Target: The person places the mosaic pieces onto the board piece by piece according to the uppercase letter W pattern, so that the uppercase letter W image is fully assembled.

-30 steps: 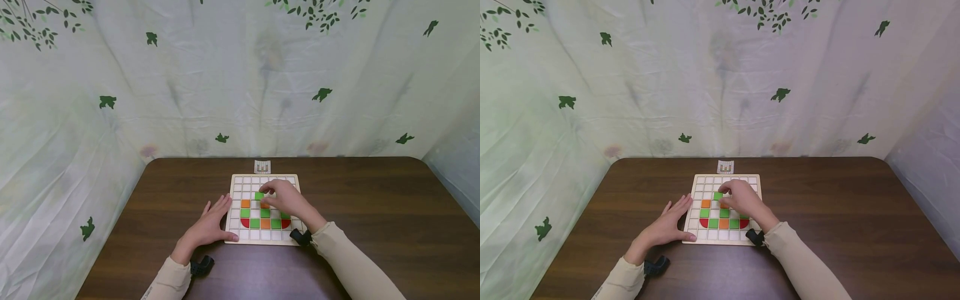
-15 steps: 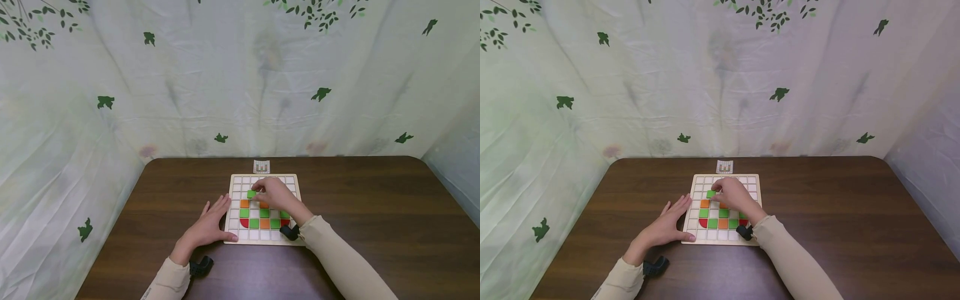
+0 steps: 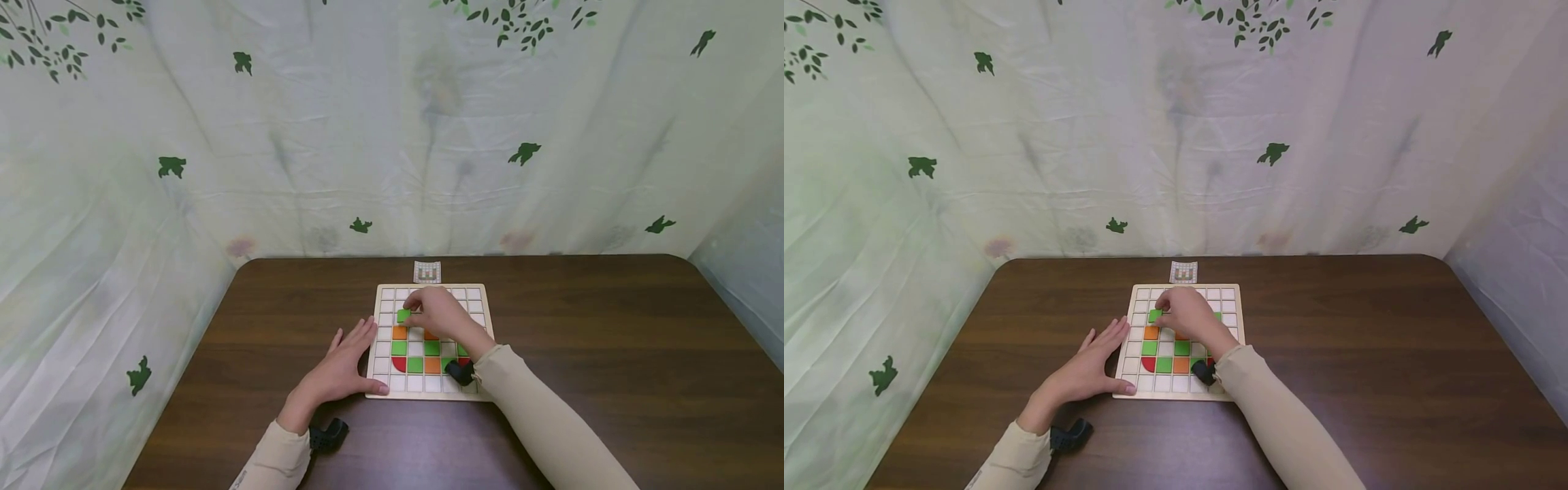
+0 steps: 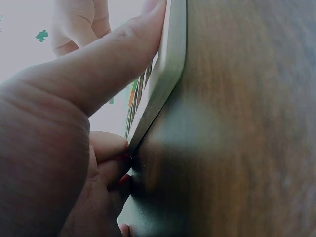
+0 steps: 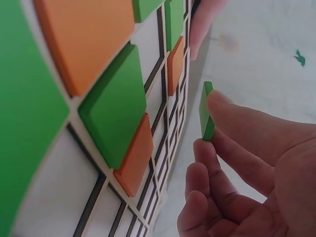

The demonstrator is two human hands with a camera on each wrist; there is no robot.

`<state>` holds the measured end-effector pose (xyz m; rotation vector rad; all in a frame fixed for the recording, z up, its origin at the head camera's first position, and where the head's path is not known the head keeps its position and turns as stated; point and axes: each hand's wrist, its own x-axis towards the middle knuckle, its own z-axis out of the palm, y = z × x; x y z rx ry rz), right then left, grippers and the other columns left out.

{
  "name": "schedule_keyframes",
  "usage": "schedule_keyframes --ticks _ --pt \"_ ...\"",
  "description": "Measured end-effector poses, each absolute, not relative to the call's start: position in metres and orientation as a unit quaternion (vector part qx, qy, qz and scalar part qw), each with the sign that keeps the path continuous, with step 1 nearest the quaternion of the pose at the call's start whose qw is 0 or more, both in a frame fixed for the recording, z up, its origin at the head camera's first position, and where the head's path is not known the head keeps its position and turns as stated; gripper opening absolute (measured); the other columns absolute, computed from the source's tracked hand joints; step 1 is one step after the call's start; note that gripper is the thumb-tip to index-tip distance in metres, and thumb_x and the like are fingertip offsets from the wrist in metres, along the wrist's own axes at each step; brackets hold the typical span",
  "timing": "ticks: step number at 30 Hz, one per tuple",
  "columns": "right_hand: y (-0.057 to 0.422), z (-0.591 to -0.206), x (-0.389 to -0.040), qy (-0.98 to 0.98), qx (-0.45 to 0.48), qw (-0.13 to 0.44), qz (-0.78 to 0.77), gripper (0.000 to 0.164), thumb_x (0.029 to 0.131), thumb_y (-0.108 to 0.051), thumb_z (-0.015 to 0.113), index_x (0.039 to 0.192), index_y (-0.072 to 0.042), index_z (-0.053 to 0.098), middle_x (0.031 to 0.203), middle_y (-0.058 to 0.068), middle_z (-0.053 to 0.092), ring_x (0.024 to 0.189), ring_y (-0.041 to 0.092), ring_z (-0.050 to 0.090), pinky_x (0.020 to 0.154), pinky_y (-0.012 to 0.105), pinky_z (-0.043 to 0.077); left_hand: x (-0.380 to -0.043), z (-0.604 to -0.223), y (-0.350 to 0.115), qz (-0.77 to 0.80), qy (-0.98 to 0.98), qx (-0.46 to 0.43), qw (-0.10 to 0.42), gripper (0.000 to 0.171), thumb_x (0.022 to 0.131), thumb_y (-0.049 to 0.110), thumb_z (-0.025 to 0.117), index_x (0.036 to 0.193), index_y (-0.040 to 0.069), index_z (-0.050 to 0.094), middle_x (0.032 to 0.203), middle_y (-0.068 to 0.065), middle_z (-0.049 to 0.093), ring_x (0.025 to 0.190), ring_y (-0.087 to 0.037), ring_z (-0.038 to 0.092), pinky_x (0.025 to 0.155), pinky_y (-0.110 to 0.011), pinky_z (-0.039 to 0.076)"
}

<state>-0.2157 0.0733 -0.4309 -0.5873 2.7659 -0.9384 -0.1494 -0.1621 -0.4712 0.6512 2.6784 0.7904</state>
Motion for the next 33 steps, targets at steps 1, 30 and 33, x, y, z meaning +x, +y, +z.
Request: schedule_keyframes --ticks 1,30,33 --pt "0.072 -0.431 -0.216 0.926 -0.196 0.083 -0.311 0.025 0.085 -0.021 0.082 0.107 -0.008 0.077 0.095 0.0 0.072 0.089 0.015 0.063 0.084 0.034 0.052 -0.149 -0.471 -0.162 0.273 0.925 0.225 0.137 0.116 0.075 0.054 0.084 0.16 0.005 0.022 0.168 -0.008 0.013 0.155 -0.027 0.008 0.12 -0.058 -0.001" --pt "0.061 -0.44 -0.229 0.935 -0.197 0.099 -0.279 0.023 0.084 -0.019 0.083 0.104 -0.008 0.078 0.092 0.0 0.071 0.084 0.015 0.061 0.083 0.035 0.053 -0.15 -0.469 -0.161 0.268 0.928 0.218 0.14 0.117 0.074 0.054 0.085 0.16 0.007 0.022 0.168 -0.006 0.012 0.155 -0.024 0.007 0.121 -0.056 -0.001" --pt "0.06 -0.441 -0.229 0.935 -0.201 0.096 -0.277 0.024 0.085 -0.019 0.083 0.105 -0.008 0.078 0.093 0.0 0.071 0.085 0.015 0.062 0.084 0.035 0.053 -0.15 -0.469 -0.162 0.265 0.929 0.217 0.14 0.117 0.074 0.054 0.085 0.16 0.008 0.022 0.168 -0.006 0.013 0.155 -0.024 0.007 0.121 -0.056 0.0"
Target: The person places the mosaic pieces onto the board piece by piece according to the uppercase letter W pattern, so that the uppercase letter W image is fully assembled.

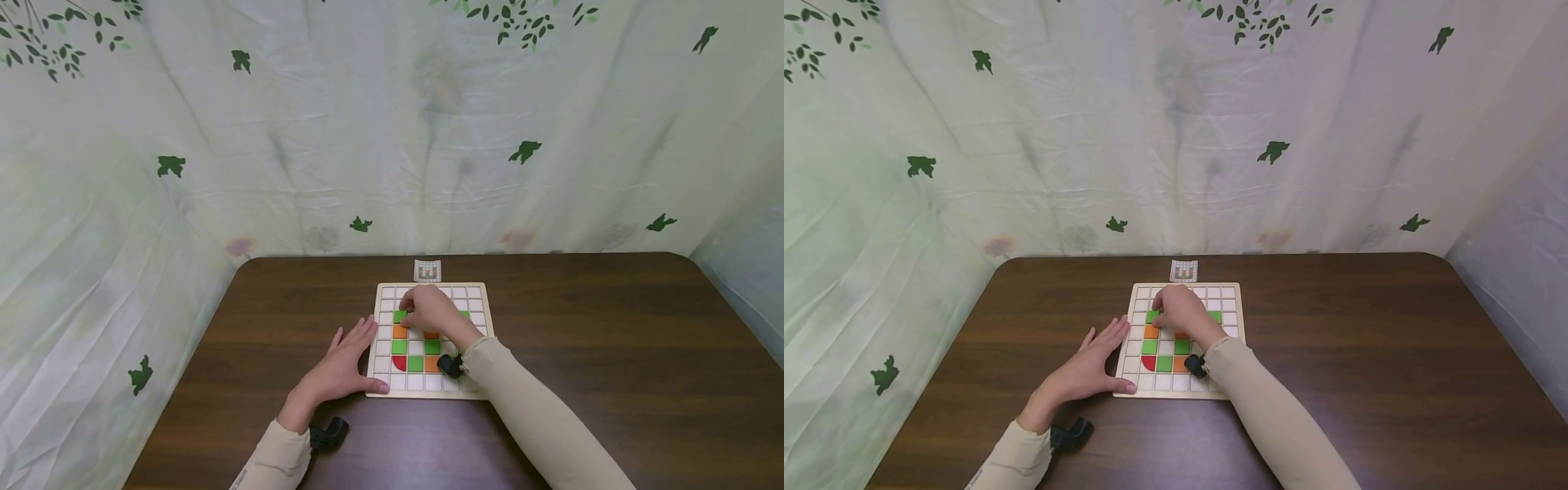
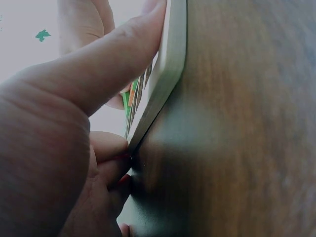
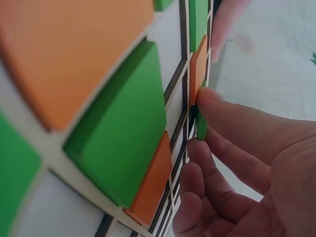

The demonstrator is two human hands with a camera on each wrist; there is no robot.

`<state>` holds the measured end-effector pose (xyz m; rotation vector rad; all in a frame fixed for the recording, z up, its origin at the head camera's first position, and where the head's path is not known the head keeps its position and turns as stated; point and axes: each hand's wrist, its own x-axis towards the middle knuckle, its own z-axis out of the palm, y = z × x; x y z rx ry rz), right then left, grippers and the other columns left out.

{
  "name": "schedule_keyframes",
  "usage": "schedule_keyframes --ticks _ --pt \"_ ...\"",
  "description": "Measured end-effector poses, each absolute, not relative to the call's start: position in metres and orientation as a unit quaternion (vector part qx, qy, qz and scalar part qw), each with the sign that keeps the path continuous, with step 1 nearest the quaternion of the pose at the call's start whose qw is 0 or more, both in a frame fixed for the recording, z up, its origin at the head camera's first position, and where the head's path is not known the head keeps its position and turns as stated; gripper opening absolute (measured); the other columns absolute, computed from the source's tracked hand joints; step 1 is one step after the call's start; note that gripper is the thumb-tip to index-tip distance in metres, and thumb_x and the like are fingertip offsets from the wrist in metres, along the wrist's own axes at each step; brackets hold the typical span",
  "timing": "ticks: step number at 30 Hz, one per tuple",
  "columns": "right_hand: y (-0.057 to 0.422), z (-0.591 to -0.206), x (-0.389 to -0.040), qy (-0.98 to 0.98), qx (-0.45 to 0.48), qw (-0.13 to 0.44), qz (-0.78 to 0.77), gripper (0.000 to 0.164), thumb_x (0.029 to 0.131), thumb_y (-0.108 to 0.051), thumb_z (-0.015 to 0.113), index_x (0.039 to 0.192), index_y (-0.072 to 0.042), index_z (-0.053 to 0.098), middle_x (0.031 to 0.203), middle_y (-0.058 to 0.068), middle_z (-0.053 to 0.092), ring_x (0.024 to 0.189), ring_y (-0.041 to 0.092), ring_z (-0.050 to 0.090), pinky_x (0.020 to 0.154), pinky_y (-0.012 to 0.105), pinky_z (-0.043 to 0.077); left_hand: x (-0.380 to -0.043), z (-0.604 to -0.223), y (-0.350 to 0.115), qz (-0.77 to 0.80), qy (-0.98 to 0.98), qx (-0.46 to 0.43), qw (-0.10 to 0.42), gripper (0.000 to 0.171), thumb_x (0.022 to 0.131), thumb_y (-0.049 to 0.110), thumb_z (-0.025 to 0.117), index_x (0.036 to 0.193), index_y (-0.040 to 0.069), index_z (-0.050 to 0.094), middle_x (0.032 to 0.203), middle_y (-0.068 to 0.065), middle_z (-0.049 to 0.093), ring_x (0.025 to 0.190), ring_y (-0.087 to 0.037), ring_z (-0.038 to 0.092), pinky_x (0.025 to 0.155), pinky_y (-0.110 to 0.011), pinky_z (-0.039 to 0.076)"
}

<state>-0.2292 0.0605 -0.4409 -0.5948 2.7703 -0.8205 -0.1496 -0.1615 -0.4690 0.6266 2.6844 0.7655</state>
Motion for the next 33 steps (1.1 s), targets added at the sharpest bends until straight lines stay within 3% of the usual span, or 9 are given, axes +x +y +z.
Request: schedule_keyframes --ticks 17,33 --pt "0.071 -0.439 -0.229 0.928 -0.177 0.108 -0.309 0.031 0.084 -0.02 0.083 0.111 -0.008 0.075 0.096 0.0 0.07 0.089 0.015 0.061 0.087 0.035 0.052 -0.15 -0.47 -0.162 0.275 0.925 0.224 0.139 0.116 0.075 0.053 0.084 0.16 0.004 0.022 0.167 -0.01 0.013 0.155 -0.027 0.007 0.12 -0.059 -0.002" --pt "0.13 -0.424 -0.215 0.925 -0.146 0.073 -0.343 0.032 0.089 -0.02 0.076 0.118 -0.005 0.073 0.105 0.005 0.069 0.095 0.023 0.059 0.084 0.04 0.052 -0.149 -0.47 -0.16 0.272 0.927 0.219 0.138 0.116 0.075 0.052 0.085 0.159 0.004 0.023 0.168 -0.009 0.014 0.155 -0.027 0.007 0.12 -0.058 -0.001"
